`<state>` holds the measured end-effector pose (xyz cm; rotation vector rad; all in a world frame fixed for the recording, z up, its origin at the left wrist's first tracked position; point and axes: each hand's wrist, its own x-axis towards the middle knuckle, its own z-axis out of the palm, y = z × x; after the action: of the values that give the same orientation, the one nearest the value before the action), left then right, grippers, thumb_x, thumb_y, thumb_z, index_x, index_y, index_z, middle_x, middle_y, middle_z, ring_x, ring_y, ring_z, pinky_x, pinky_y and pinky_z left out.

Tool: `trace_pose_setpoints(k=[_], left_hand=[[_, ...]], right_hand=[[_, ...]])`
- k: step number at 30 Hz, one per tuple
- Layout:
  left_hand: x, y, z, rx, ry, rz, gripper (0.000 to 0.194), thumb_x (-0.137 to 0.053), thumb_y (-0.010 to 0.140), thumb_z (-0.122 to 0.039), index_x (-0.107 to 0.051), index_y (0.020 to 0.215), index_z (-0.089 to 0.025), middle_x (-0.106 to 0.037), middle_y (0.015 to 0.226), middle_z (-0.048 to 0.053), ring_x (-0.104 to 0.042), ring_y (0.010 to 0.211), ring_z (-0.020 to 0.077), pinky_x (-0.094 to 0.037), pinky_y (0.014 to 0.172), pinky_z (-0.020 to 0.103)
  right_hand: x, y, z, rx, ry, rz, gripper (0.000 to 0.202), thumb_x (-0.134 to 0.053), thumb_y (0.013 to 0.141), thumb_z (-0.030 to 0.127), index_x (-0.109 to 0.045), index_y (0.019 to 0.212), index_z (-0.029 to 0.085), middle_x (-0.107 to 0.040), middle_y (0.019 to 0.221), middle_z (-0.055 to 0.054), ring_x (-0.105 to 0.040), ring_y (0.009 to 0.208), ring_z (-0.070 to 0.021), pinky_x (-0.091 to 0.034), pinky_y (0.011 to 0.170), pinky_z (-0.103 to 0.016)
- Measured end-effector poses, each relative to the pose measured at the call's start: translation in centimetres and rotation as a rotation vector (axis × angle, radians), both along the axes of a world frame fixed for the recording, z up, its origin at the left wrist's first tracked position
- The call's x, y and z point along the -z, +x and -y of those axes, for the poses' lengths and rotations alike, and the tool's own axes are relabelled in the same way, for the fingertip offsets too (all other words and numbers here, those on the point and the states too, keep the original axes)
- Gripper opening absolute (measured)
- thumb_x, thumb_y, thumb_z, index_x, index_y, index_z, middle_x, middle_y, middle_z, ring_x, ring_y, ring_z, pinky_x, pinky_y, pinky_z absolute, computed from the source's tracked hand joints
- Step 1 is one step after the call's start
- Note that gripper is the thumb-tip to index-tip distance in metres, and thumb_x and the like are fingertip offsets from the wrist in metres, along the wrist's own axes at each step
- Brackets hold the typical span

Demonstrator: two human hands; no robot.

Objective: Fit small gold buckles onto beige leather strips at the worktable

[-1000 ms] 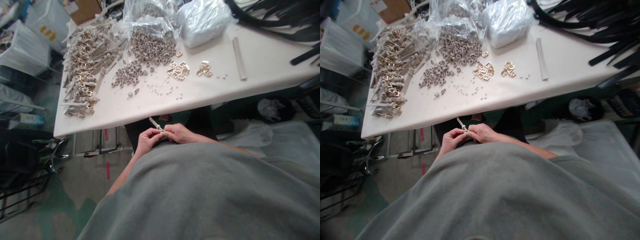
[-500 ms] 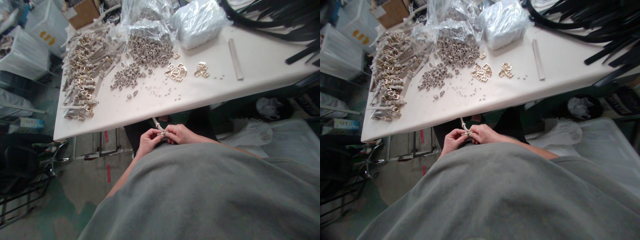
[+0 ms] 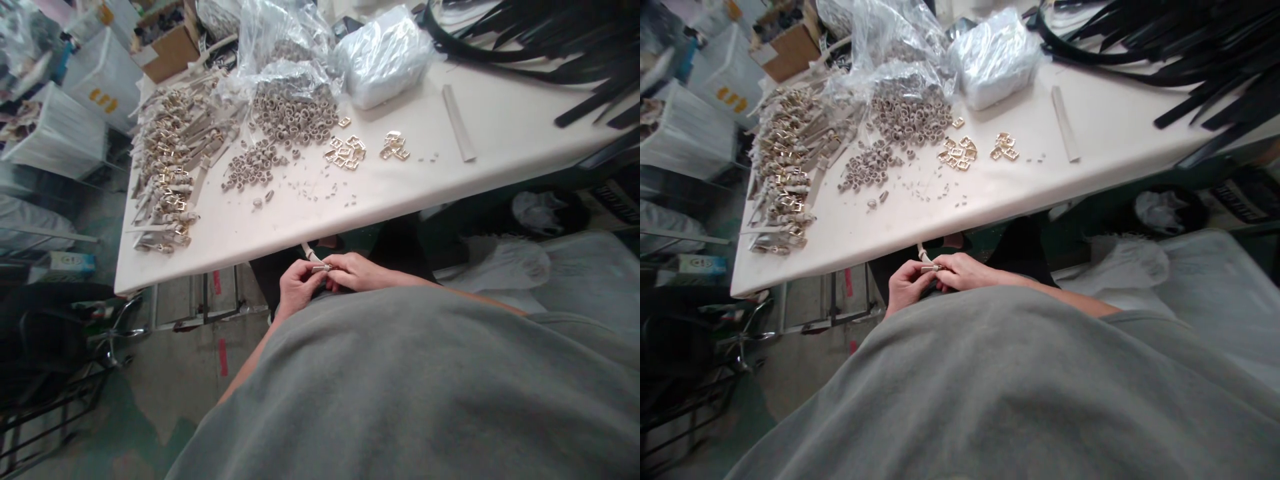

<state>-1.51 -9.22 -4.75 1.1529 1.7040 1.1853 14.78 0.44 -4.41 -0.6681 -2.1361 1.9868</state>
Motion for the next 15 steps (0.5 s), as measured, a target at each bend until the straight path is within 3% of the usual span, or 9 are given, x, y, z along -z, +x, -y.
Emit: trace_pose_setpoints(k=[3, 5, 11, 15], left_hand=[[0.0, 0.1, -0.1, 0.067, 0.028, -0.025, 0.015, -0.076, 0.076, -0.028, -0.078, 0.09, -0.022, -0.073, 0.088, 0.004, -0.066, 0.084, 0.0174, -0.051, 0.08, 0.03], [0.1, 0.2, -0.1, 0.054, 0.014, 0.067, 0.02, -0.076, 0.077, -0.032, -0.076, 0.094, -0.022, -0.073, 0.091, 0.004, -0.067, 0.085, 0.0174, -0.052, 0.082, 0.031], [1.1, 0.3, -0.6, -0.234, -0.189, 0.645, 0.048, -0.081, 0.065, -0.057, -0.069, 0.084, -0.015, -0.071, 0.073, 0.004, -0.067, 0.061, 0.0132, -0.052, 0.056, 0.023], [0.8, 0.4, -1.2, -0.382, -0.129, 0.792, 0.047, -0.088, 0.061, -0.045, -0.07, 0.093, -0.015, -0.071, 0.073, 0.002, -0.067, 0.06, 0.0103, -0.051, 0.054, 0.018]], right_hand=[[-0.2, -0.1, 0.0, 0.13, 0.026, 0.033, 0.024, -0.057, 0.089, 0.041, -0.056, 0.084, 0.018, -0.067, 0.069, -0.002, -0.065, 0.062, -0.0161, -0.049, 0.056, -0.026], [-0.1, -0.2, 0.0, 0.216, 0.022, 0.013, 0.03, -0.053, 0.091, 0.046, -0.054, 0.08, 0.018, -0.064, 0.064, -0.001, -0.062, 0.057, -0.0145, -0.048, 0.054, -0.025], [-0.3, 0.2, 0.2, 0.264, -0.115, -0.061, 0.032, -0.058, 0.087, 0.05, -0.056, 0.082, 0.019, -0.061, 0.06, 0.002, -0.056, 0.052, -0.0112, -0.045, 0.051, -0.023], [-0.4, 0.3, 0.4, 0.288, -0.073, -0.021, 0.028, -0.059, 0.085, 0.046, -0.058, 0.08, 0.018, -0.059, 0.057, 0.003, -0.052, 0.05, -0.0101, -0.04, 0.048, -0.022]])
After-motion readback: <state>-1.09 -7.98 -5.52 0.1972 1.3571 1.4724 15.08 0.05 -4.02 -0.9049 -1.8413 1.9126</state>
